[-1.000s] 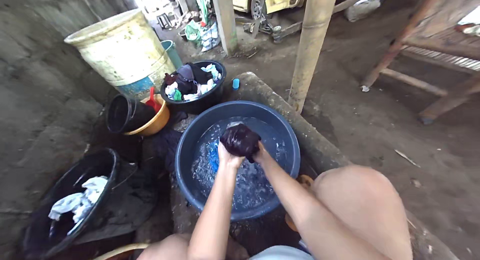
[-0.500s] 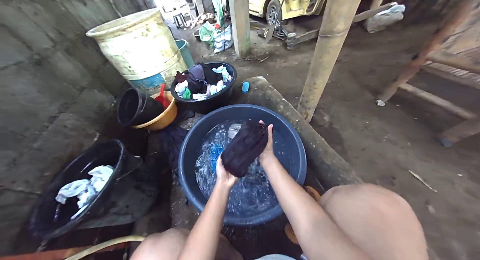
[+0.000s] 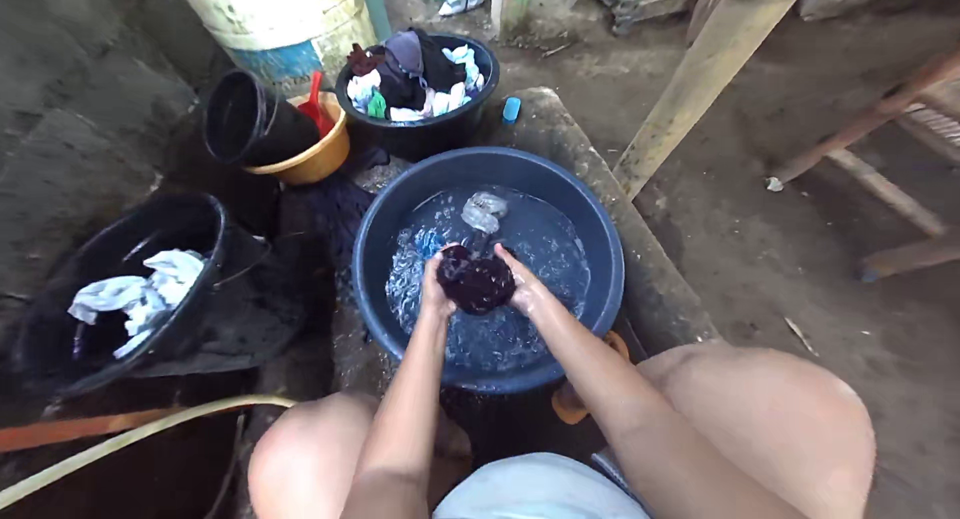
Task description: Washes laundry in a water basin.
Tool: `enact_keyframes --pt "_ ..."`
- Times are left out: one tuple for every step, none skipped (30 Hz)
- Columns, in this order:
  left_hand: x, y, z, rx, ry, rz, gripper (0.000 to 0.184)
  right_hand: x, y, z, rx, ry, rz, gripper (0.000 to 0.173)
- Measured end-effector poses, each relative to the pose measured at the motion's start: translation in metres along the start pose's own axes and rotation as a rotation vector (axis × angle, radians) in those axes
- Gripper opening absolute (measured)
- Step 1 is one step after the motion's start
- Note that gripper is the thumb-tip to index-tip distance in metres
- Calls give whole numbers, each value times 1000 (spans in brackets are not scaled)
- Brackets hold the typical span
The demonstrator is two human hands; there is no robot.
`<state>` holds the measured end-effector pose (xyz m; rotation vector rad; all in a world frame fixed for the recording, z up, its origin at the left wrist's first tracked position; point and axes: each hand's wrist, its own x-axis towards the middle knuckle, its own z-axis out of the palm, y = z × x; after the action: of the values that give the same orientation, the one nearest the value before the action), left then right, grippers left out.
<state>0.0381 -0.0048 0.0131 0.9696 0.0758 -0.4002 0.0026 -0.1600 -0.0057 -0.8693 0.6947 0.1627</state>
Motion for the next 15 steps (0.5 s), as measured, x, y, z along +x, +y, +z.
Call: enact_keyframes --pt "-3 -6 -2 157 -52 1 36 10 7 -2 -147 29 46 51" --pt "-4 -13 -5 344 -131 2 33 19 13 -4 -329 38 68 50" --pt "-1 -20 -10 552 -250 -1 31 28 17 -7 -533 50 66 49" --pt "4 -27 -16 712 -363 -35 32 42 22 -12 -726 72 50 51" --pt "10 -37 -24 790 -420 -93 33 60 31 -20 -866 105 24 55" --pt "15 -48 -37 776 -393 -164 33 77 41 -29 -933 129 -11 56" --pt "21 -59 -52 706 -307 -246 32 92 52 -39 -929 146 -53 57" --pt "27 -68 -69 639 -206 -313 32 103 61 -45 -868 146 -90 58" --pt "34 -77 -85 613 -114 -365 33 110 69 -50 -784 131 -125 58" --pt "40 -83 -98 638 -25 -409 34 115 79 -52 -712 105 -154 56" --pt "43 -89 -108 720 47 -450 35 117 89 -54 -672 81 -176 56" --pt "47 -94 -113 841 100 -490 38 119 99 -55 -665 54 -185 56" --pt "51 -100 -115 980 113 -539 41 120 108 -57 -679 27 -182 57" --pt "54 -104 -114 1112 76 -599 46 119 116 -60 -703 -1 -151 59" --pt "57 -110 -114 1229 24 -659 51 118 123 -63 -735 -19 -96 61"
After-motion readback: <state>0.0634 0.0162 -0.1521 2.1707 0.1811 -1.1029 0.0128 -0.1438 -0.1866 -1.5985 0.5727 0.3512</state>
